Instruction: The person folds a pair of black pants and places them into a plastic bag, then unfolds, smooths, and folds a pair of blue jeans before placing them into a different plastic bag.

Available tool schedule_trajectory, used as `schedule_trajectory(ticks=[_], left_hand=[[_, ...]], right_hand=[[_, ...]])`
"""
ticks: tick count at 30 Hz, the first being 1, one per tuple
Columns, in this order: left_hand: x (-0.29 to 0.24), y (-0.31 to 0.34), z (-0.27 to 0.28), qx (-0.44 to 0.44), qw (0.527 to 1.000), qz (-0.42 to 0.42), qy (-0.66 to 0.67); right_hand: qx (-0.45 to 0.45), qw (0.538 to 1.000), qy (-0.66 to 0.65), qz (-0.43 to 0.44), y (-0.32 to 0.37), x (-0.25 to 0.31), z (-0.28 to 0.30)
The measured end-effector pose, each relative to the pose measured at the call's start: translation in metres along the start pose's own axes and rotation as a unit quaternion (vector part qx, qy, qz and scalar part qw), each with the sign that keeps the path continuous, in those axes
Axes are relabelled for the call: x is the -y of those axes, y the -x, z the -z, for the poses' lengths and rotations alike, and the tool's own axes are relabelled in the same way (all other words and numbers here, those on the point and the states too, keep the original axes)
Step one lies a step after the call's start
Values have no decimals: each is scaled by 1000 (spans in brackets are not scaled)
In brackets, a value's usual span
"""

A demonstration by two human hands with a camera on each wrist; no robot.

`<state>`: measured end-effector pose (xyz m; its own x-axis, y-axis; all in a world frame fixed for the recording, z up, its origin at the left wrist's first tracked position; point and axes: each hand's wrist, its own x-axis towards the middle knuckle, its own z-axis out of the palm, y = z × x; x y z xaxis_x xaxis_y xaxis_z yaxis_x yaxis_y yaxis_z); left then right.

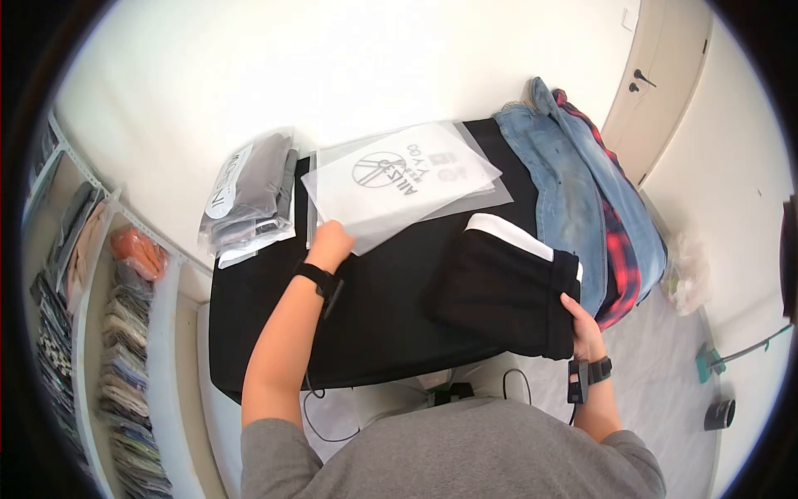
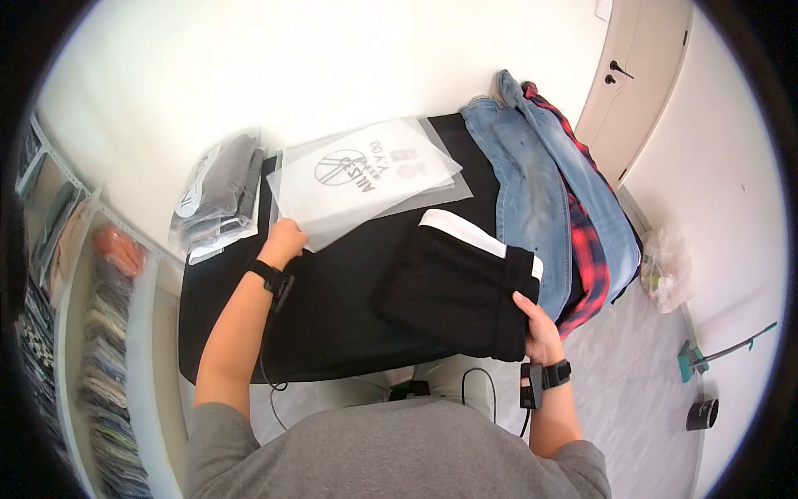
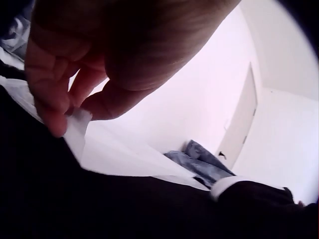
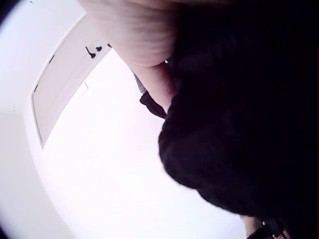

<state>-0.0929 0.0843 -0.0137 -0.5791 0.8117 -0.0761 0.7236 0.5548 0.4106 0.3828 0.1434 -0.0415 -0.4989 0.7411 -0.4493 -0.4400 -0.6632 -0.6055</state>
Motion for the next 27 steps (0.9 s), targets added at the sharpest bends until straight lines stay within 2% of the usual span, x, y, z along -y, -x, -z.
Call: schedule_trajectory(ticks=[1,3,4,6,7,9,10,11,12,13,15,16,17,19,21,22,24,26,27], left_hand=[[-27,23,10,65,997,13,29],[-41,38,-9,198,967,-31,156],[-54,52,-3,202,966,-32,156],[-74,76,17,305,887,-79,337],[-71,75,23,268,894,-122,337],[-49,53,19,157,939,-147,269],[-28,41,13,56,963,-227,131],[-9,33,11,-47,953,-299,-11],[1,35,12,-71,943,-324,-21],[7,33,10,-71,943,-323,-17],[18,26,0,-8,944,-300,-138],[21,28,-11,-47,929,-336,-149],[24,27,-20,-49,929,-337,-146],[-8,51,-15,15,922,-298,-247],[-26,78,-24,-10,907,-339,-248],[-35,90,-25,15,909,-337,-243],[-49,112,-24,42,912,-332,-236],[-58,129,-23,86,922,-334,-174],[-65,141,-16,88,924,-330,-173]], right_hand=[[-3,1000,-3,0,-1,1,0],[-6,999,39,-25,-4,4,-1],[3,999,35,-25,-2,7,-3],[-7,1000,20,-11,13,17,-6],[-12,1000,5,4,23,24,-10],[-6,998,1,62,54,40,-23],[-5,997,-17,69,68,49,-25],[-3,997,-34,75,80,59,-24],[-16,994,-32,101,89,65,-21],[-29,991,-30,128,99,70,-18],[-32,990,-35,130,115,78,-17],[-41,986,-31,159,120,79,-17],[-49,981,-28,187,124,80,-17],[-51,979,-27,196,126,81,-20],[-11,983,-35,182,124,77,-39],[-12,983,-31,178,118,76,-46],[57,992,-48,105,100,73,-60],[91,993,-29,67,79,64,-92],[129,991,-43,15,67,59,-107]])
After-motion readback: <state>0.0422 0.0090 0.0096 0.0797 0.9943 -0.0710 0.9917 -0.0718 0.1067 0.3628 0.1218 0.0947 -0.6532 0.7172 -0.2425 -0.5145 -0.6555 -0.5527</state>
